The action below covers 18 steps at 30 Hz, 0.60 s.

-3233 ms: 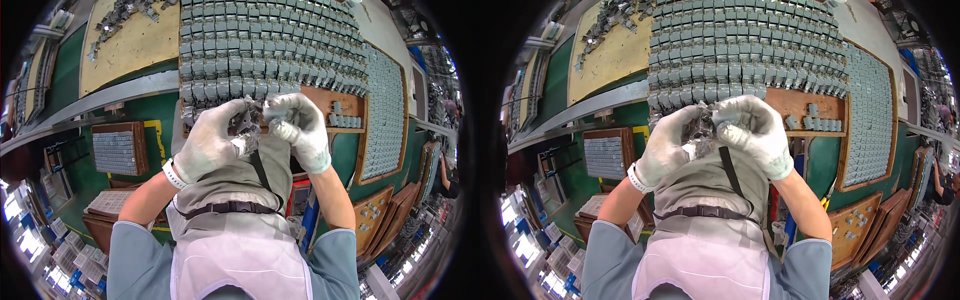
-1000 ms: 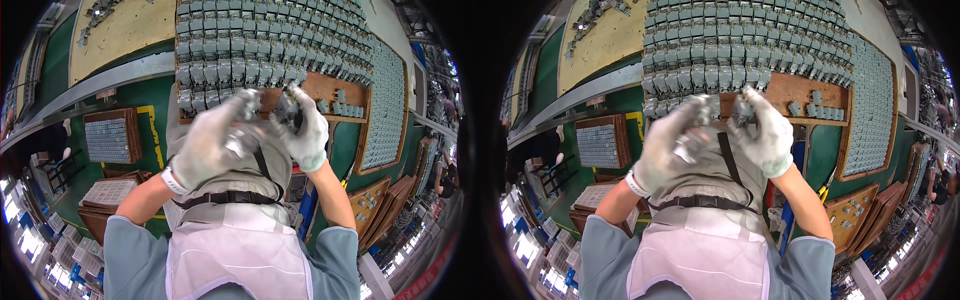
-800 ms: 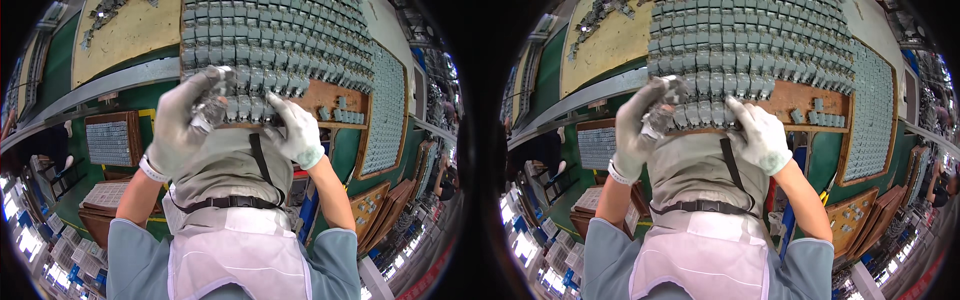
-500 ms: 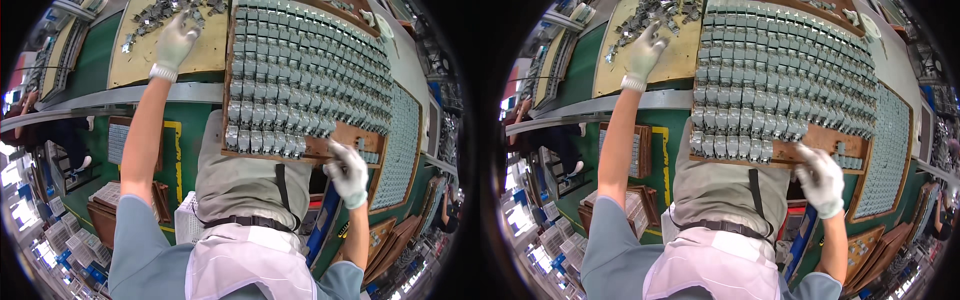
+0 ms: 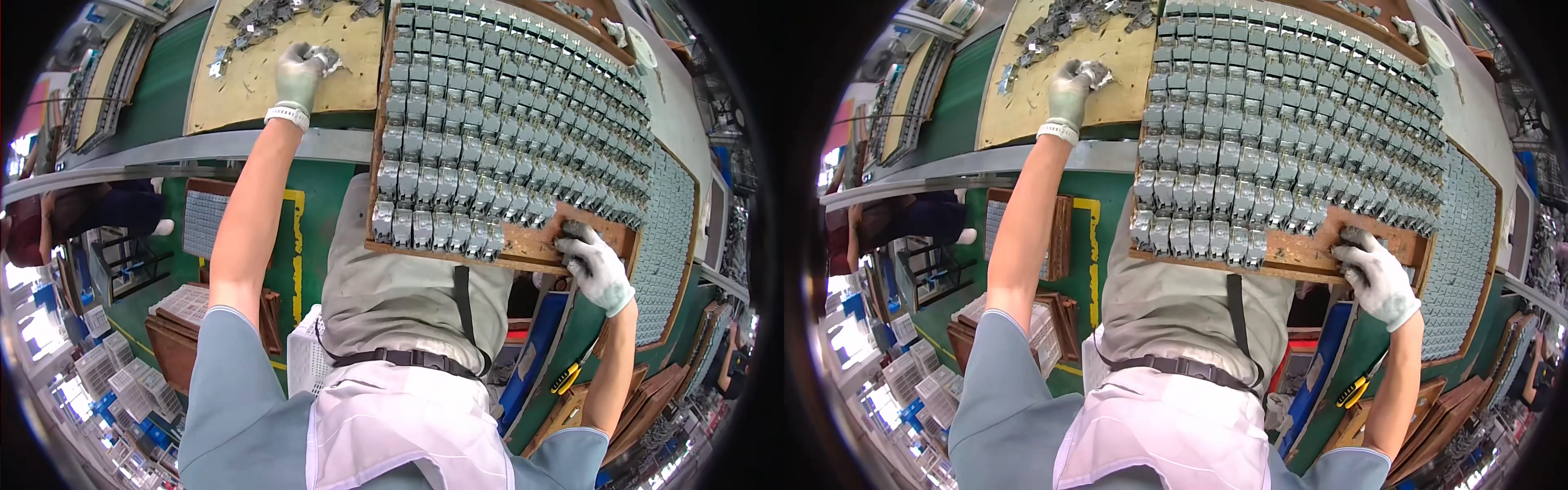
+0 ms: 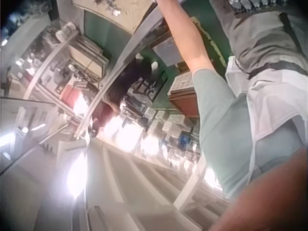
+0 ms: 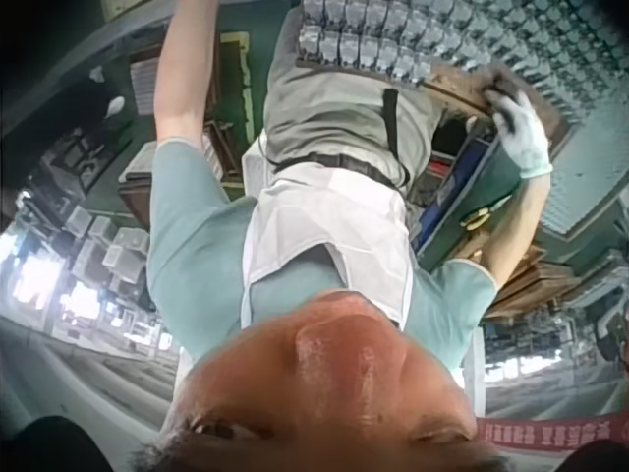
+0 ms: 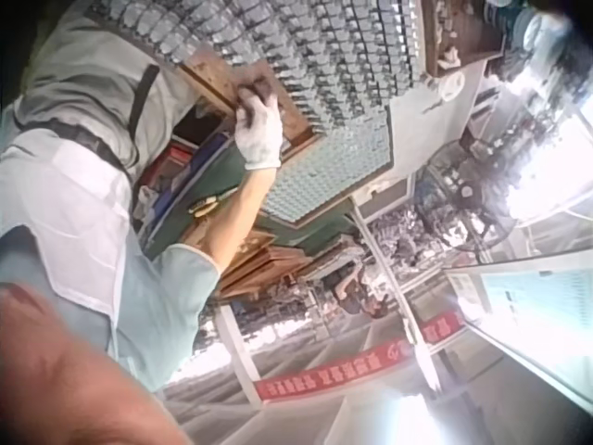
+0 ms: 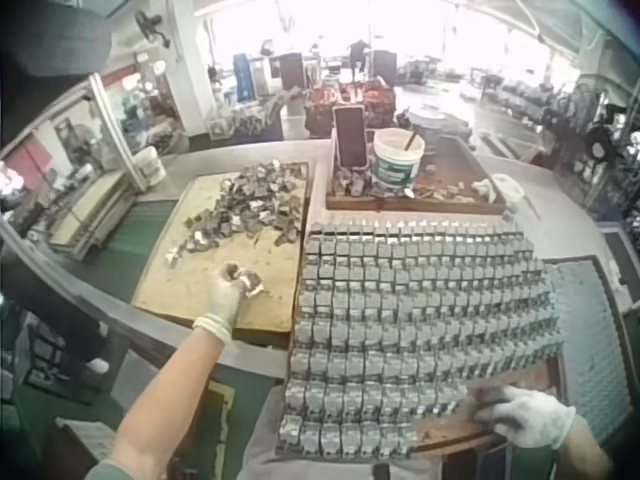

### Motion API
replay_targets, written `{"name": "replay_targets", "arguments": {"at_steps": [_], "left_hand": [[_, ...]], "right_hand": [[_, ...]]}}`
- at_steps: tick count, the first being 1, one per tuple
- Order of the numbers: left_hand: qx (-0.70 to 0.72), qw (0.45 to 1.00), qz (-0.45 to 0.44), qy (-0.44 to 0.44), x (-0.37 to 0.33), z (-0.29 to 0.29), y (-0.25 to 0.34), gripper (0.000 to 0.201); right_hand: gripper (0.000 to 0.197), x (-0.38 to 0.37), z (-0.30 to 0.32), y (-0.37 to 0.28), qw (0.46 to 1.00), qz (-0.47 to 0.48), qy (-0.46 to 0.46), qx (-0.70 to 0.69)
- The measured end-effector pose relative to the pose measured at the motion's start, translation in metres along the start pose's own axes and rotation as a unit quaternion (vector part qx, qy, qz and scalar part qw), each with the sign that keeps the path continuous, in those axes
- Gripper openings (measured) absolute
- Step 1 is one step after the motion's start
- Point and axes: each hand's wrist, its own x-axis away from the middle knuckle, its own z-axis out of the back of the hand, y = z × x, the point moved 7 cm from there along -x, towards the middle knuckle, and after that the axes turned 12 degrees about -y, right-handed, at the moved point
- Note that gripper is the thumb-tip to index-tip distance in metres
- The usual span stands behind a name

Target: Assembling and inspecting small electronic or mechanical components at a factory workbench using hands and a brush.

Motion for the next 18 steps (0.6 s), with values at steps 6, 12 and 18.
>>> {"name": "replay_targets", "arguments": {"at_steps": [6,12,18], "left_hand": [[-0.48,0.873,0.045,-0.076,0.019,0.021,0.02,0.041],[-0.54,0.79,-0.163,-0.239,0.039,-0.012,0.038,0.047],[-0.43,0.878,-0.064,-0.202,0.048,-0.032,0.048,0.04]], "right_hand": [[0.034,0.009,-0.005,0.021,0.999,-0.001,-0.041,-0.008],[0.031,0.001,-0.008,0.019,0.996,0.007,0.085,0.031],[0.022,-0.009,-0.015,0.007,0.995,0.02,0.1,-0.006]]}}
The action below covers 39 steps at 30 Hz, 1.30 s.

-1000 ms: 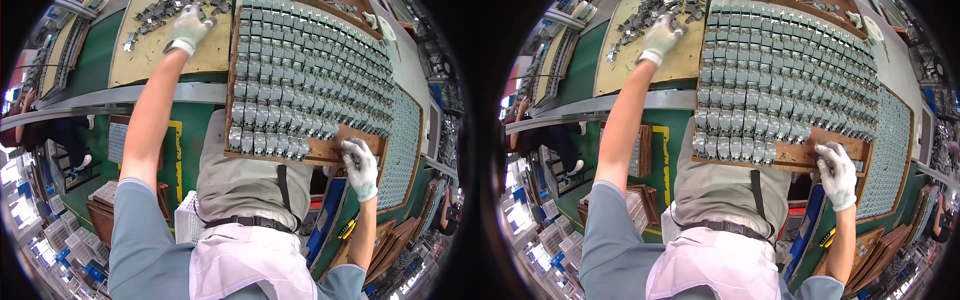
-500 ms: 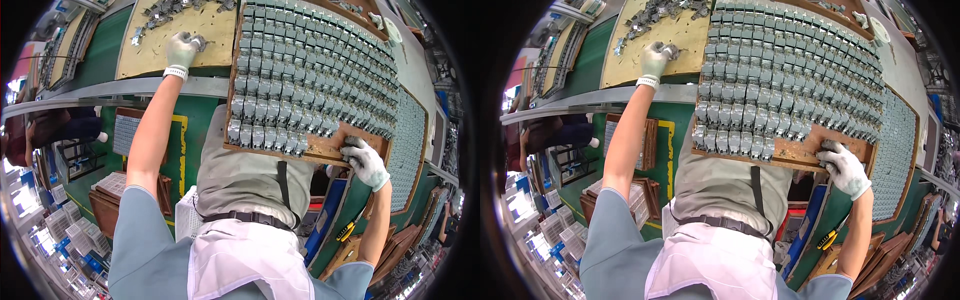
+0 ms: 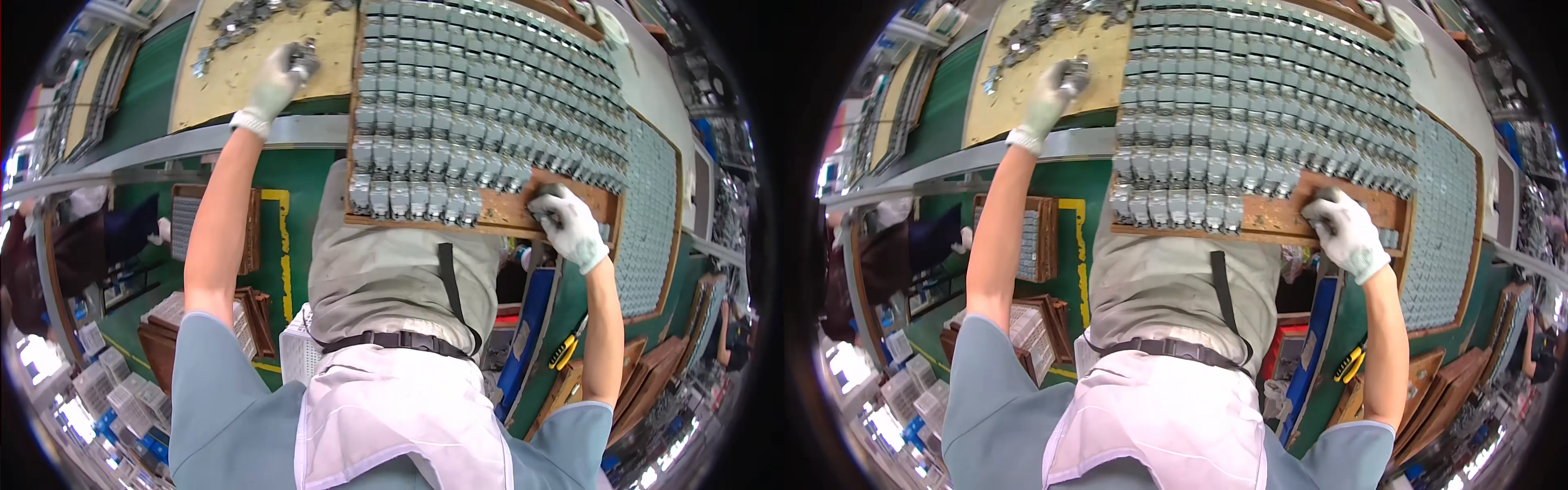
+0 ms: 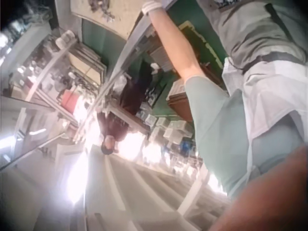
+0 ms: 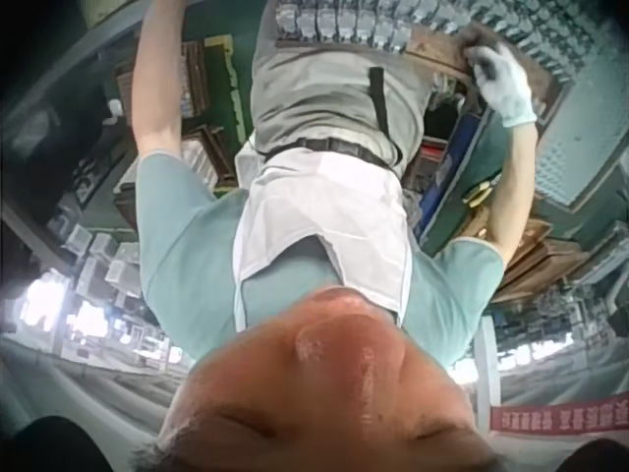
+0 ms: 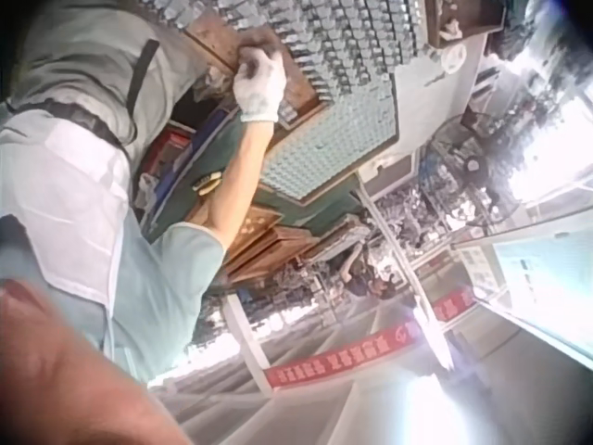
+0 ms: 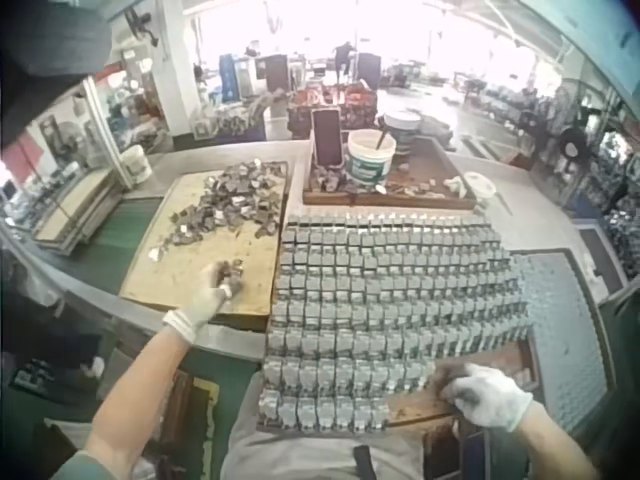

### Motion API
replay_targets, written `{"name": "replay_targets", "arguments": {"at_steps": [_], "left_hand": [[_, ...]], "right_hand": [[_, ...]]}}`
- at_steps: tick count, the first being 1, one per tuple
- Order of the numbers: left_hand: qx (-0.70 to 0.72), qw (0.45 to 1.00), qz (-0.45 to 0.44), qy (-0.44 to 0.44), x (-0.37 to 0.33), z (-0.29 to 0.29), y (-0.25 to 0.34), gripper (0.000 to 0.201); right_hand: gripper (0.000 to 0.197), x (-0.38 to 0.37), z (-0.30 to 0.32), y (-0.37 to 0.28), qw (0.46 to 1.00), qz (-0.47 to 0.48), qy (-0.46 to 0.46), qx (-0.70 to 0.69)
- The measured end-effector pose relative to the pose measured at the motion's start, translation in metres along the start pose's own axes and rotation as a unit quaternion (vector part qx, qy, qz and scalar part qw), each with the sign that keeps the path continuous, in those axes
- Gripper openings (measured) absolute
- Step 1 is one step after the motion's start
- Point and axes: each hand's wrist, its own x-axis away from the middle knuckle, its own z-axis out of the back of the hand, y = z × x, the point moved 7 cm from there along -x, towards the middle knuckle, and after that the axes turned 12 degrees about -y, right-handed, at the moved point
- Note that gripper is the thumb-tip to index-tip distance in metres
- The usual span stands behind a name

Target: Assembling and inspecting small electronic or mechanical components at a factory workbench using hands and a brush.

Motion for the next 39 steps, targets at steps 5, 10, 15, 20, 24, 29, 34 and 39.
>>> {"name": "replay_targets", "arguments": {"at_steps": [5,10,15,20,24,29,34,39], "left_hand": [[0.688,0.721,-0.049,0.065,0.047,-0.015,0.024,0.036],[0.601,0.795,-0.076,0.01,0.083,0.001,0.114,0.039],[0.559,0.805,-0.135,-0.146,0.119,-0.019,0.203,0.057],[0.492,0.847,-0.018,-0.2,0.135,-0.065,0.234,0.051],[0.344,0.917,-0.069,-0.189,0.131,-0.075,0.241,0.051],[0.25,0.949,-0.051,-0.185,0.126,-0.07,0.251,0.044],[0.202,0.953,-0.109,-0.199,0.121,-0.071,0.25,0.029],[0.153,0.934,-0.159,-0.28,0.113,-0.075,0.254,0.023]], "right_hand": [[0.025,-0.004,-0.007,-0.01,0.999,0.025,0.016,0.042],[0.022,0.007,0.006,-0.01,0.975,-0.003,0.051,-0.215],[0.033,0.01,0.0,-0.045,0.855,-0.029,0.12,-0.504],[0.055,0.001,-0.009,-0.086,0.771,0.07,0.105,-0.624],[0.037,-0.001,-0.006,-0.101,0.847,0.156,0.134,-0.491],[0.03,-0.002,-0.004,-0.104,0.914,0.071,0.14,-0.375],[0.021,-0.001,-0.002,-0.113,0.947,0.102,0.133,-0.272],[0.032,0.004,-0.012,-0.114,0.959,0.115,0.144,-0.213]]}}
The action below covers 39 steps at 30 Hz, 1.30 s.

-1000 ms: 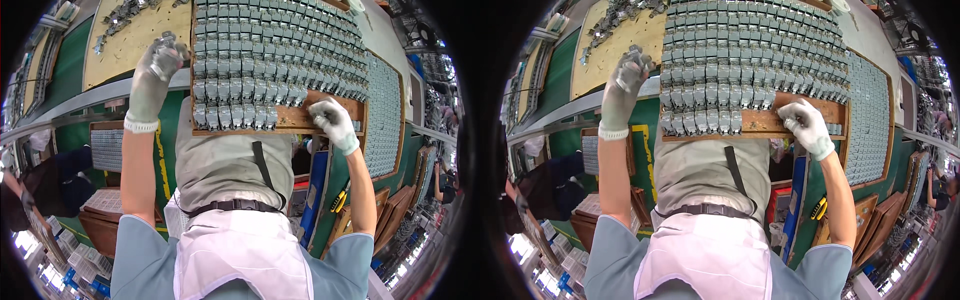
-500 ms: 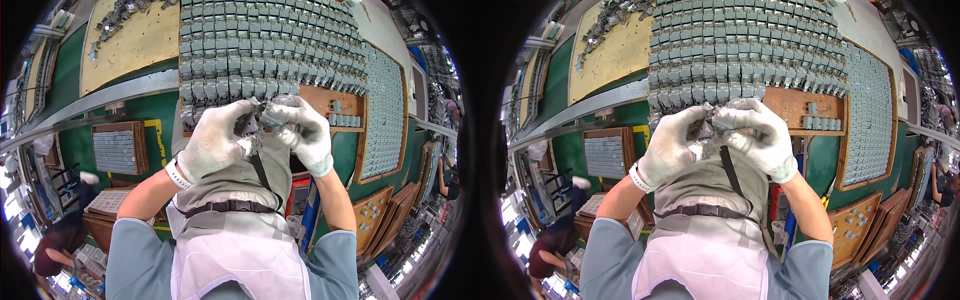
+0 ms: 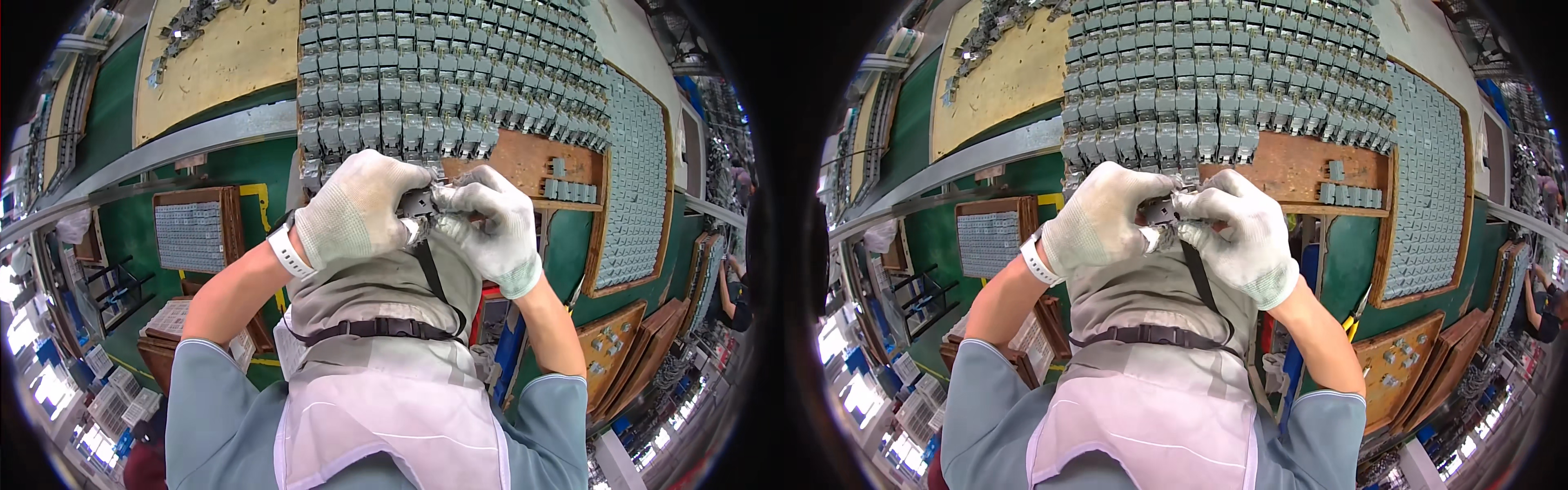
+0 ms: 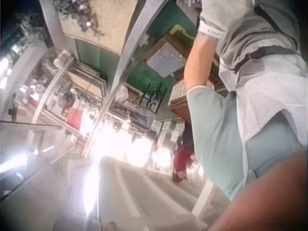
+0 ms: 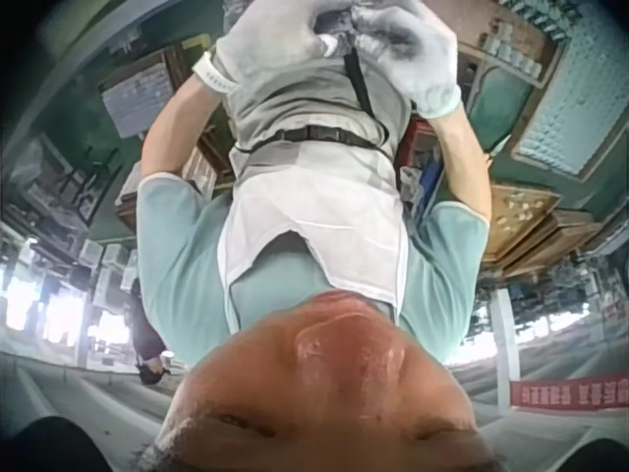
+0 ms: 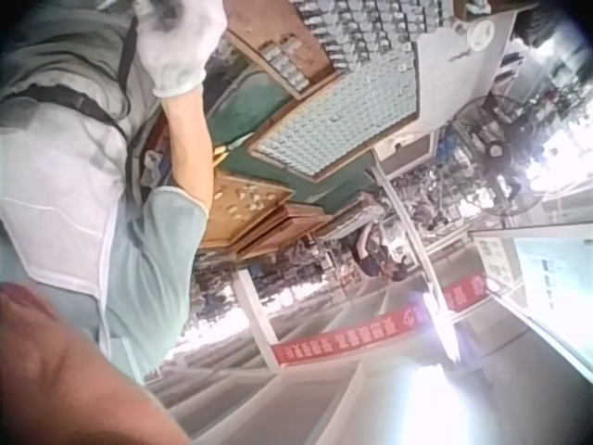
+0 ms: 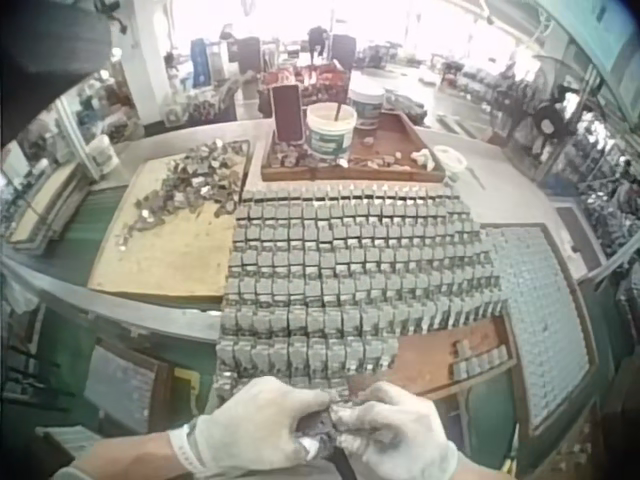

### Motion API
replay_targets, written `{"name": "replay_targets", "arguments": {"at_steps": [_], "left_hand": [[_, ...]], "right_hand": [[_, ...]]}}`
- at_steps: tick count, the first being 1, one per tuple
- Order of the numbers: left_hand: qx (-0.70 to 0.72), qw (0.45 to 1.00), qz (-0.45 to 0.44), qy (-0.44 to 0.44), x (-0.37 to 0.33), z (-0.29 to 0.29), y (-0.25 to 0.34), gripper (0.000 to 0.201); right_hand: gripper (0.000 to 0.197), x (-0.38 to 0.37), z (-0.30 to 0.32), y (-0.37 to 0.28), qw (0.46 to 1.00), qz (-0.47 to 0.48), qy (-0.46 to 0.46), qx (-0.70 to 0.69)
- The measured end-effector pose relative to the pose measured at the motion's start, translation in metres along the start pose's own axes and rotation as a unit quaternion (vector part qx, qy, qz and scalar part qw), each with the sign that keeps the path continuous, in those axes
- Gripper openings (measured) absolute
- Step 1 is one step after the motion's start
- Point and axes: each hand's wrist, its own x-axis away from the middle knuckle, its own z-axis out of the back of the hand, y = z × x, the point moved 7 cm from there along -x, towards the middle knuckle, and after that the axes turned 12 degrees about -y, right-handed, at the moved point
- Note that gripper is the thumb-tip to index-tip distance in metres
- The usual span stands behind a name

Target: Assembling and inspecting small electronic or mechanical components at a factory workbench using hands and a brush.

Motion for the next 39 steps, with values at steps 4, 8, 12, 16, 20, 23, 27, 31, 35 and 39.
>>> {"name": "replay_targets", "arguments": {"at_steps": [4,8,12,16,20,23,27,31,35,39], "left_hand": [[0.0,0.999,-0.051,0.011,0.002,0.007,0.012,0.025],[-0.027,0.998,-0.051,-0.035,0.0,-0.009,0.014,0.03],[-0.021,0.999,-0.043,0.015,0.0,-0.015,0.021,0.049],[0.029,0.997,-0.036,0.054,-0.016,-0.014,0.011,0.041],[0.152,0.973,-0.115,0.134,-0.039,-0.033,0.027,0.048],[0.102,0.976,-0.146,0.126,-0.032,-0.03,0.021,0.056],[0.21,0.97,-0.016,0.123,-0.027,-0.008,0.017,0.049],[0.119,0.976,-0.13,0.129,-0.023,-0.008,0.019,0.045],[-0.036,0.986,-0.097,0.131,0.01,0.023,0.014,0.036],[0.063,0.96,-0.066,0.266,0.017,0.075,-0.021,0.033]], "right_hand": [[0.066,0.0,0.004,0.003,0.995,-0.001,0.057,-0.079],[0.053,0.004,0.0,0.009,1.0,-0.001,-0.015,-0.012],[0.061,0.009,0.008,0.01,1.0,-0.026,-0.017,-0.005],[0.095,0.021,0.015,0.025,0.997,-0.064,0.016,-0.049],[0.076,0.034,0.014,0.014,0.969,-0.1,0.168,0.15],[0.065,0.031,0.045,0.028,0.964,-0.04,0.184,0.187],[0.062,0.019,0.051,0.074,0.947,-0.058,0.148,0.278],[0.069,0.007,0.046,0.079,0.947,-0.106,0.096,0.289],[0.049,0.033,0.084,0.06,0.951,-0.037,0.113,0.286],[0.029,0.063,0.125,0.121,0.921,-0.157,0.154,0.322]]}}
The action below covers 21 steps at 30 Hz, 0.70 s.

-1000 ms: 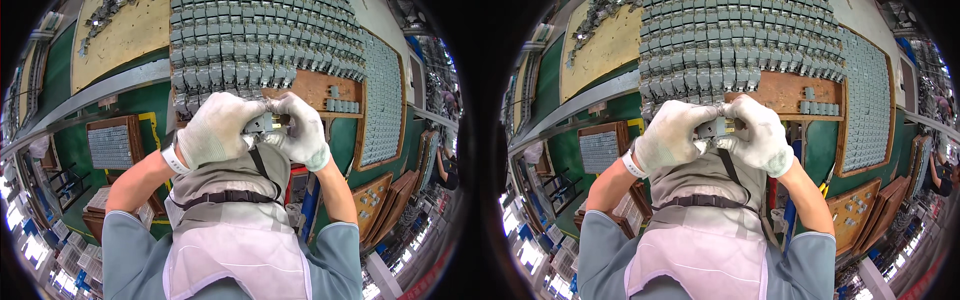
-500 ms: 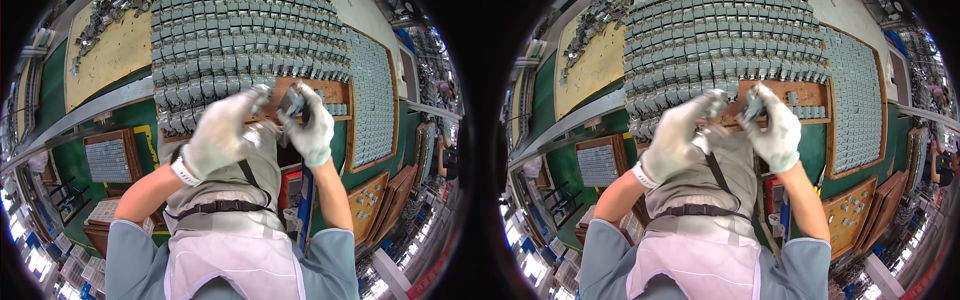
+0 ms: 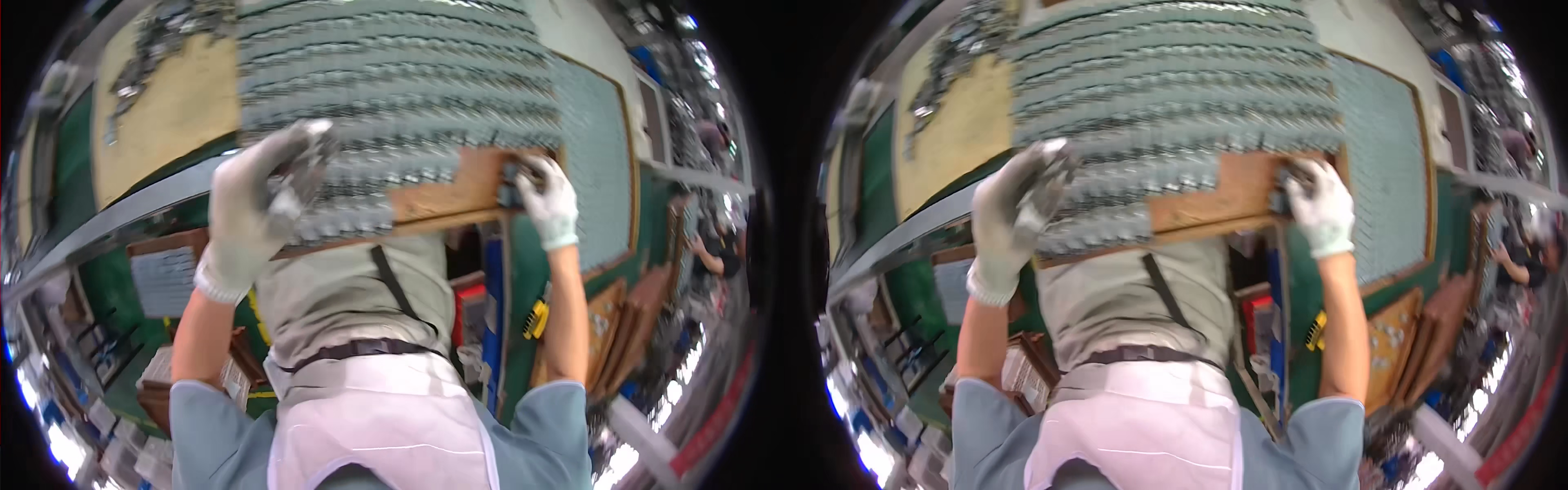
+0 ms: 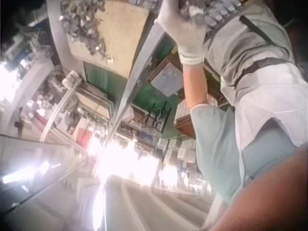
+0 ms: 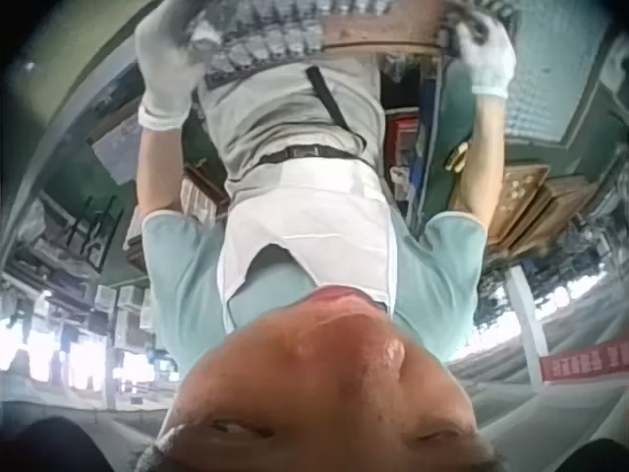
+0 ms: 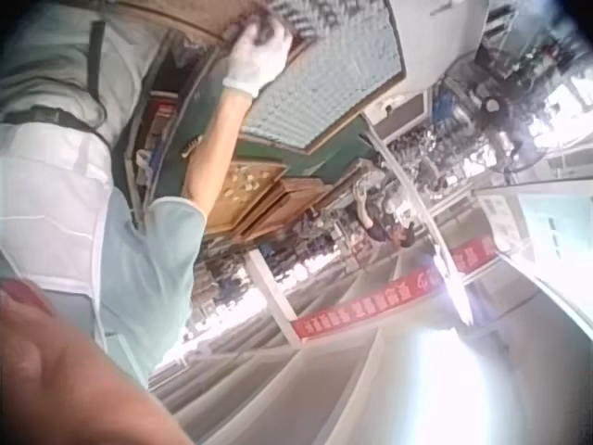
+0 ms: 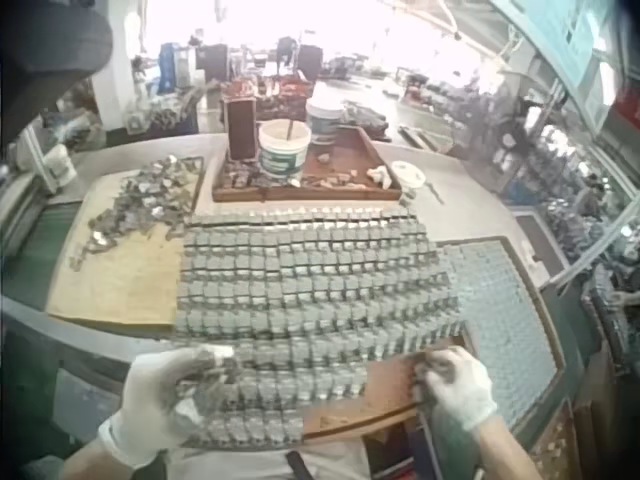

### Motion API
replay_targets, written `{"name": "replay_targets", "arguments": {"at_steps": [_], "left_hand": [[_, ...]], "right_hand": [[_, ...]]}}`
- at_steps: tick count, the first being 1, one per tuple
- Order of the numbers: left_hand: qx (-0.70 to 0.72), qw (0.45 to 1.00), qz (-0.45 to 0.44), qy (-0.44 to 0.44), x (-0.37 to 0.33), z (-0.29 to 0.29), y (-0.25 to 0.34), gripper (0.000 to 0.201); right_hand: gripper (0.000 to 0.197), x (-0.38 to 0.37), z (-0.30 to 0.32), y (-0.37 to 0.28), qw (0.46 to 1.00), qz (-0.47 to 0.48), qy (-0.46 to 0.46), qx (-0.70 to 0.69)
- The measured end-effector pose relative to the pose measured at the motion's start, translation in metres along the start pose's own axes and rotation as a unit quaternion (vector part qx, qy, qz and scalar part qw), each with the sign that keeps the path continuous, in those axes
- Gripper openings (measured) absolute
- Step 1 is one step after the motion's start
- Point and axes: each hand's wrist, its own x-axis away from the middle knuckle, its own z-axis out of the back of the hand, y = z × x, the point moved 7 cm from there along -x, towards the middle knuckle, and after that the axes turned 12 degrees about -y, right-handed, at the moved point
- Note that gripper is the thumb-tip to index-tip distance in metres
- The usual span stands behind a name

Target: Assembling and inspecting small electronic or mechanical components at a factory workbench using hands and a brush.

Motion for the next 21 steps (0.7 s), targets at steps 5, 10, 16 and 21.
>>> {"name": "replay_targets", "arguments": {"at_steps": [5,10,16,21], "left_hand": [[-0.155,0.981,-0.026,0.113,-0.038,0.095,-0.064,0.039],[-0.477,0.834,0.217,0.176,-0.063,0.237,-0.21,0.071],[-0.509,0.829,0.215,0.084,-0.144,0.222,-0.242,0.057],[-0.484,0.861,0.079,0.131,-0.091,0.19,-0.228,0.035]], "right_hand": [[0.023,-0.001,-0.025,0.026,0.985,-0.134,-0.088,-0.066],[0.022,-0.012,-0.028,0.005,0.992,-0.069,-0.087,-0.054],[0.027,0.001,0.005,-0.015,0.998,-0.033,-0.043,-0.03],[0.027,0.013,0.01,-0.023,0.975,-0.085,-0.07,-0.191]]}}
